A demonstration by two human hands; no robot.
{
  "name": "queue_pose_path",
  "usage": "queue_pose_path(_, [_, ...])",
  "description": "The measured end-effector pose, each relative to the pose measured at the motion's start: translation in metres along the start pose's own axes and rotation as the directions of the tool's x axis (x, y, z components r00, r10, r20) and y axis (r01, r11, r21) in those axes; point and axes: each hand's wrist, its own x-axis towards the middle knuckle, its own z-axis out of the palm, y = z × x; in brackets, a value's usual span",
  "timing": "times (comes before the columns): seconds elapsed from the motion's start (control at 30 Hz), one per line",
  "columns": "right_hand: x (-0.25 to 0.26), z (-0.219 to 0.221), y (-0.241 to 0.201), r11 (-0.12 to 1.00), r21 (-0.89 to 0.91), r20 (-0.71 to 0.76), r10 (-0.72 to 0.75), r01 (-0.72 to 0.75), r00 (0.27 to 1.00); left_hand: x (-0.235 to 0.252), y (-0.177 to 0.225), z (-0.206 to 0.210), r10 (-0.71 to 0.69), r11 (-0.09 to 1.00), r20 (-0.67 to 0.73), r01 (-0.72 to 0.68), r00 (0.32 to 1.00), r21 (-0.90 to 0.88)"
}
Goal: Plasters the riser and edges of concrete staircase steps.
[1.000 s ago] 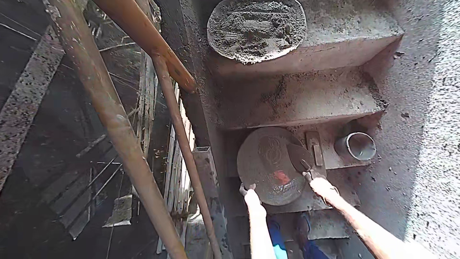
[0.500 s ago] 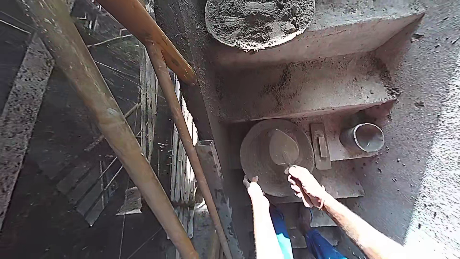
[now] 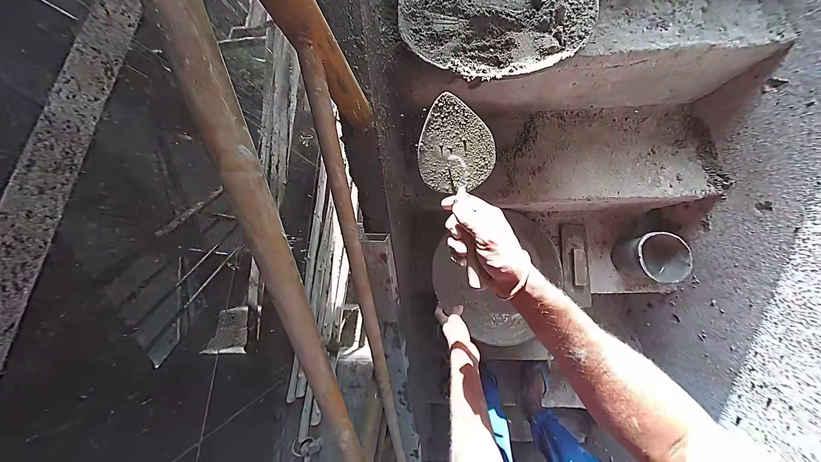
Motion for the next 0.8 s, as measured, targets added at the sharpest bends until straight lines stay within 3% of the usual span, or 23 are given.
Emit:
queue_pose_path(0.1, [-0.028, -0.059, 0.020, 0.978, -0.206, -0.101, 0.005, -0.026, 0.995, 0.001, -0.002, -0.004, 0.010, 0.997, 0.058, -0.006, 0.998, -0.081])
queue_pose_path(0.17, [-0.047, -0.113, 0.048, 0.904, -0.402, -0.172, 0.079, -0.143, 0.982, 0.003, -0.002, -0.005, 0.009, 0.996, 0.067, -0.003, 0.998, -0.087])
queue_pose_path(0.27, [-0.077, -0.195, 0.091, 0.586, -0.678, -0.343, 0.283, -0.445, 0.896, 0.005, -0.003, -0.006, 0.007, 0.997, 0.058, -0.003, 0.998, -0.075])
queue_pose_path(0.37, [-0.102, -0.244, 0.112, 0.349, -0.750, -0.468, 0.318, -0.561, 0.824, 0.008, -0.005, -0.005, 0.015, 0.998, 0.057, -0.012, 0.998, -0.058])
queue_pose_path(0.53, [-0.128, -0.264, 0.115, 0.335, -0.697, -0.530, 0.356, -0.634, 0.770, 0.008, -0.007, -0.006, 0.009, 0.999, 0.036, -0.008, 0.999, -0.041])
queue_pose_path(0.7, [-0.131, -0.259, 0.116, 0.310, -0.585, -0.662, 0.352, -0.750, 0.662, 0.007, -0.010, -0.003, 0.037, 0.999, 0.022, -0.037, 0.999, -0.021])
queue_pose_path(0.8, [-0.124, -0.269, 0.125, 0.298, -0.541, -0.651, 0.443, -0.786, 0.616, 0.006, -0.010, -0.002, 0.040, 0.999, 0.014, -0.040, 0.999, -0.012])
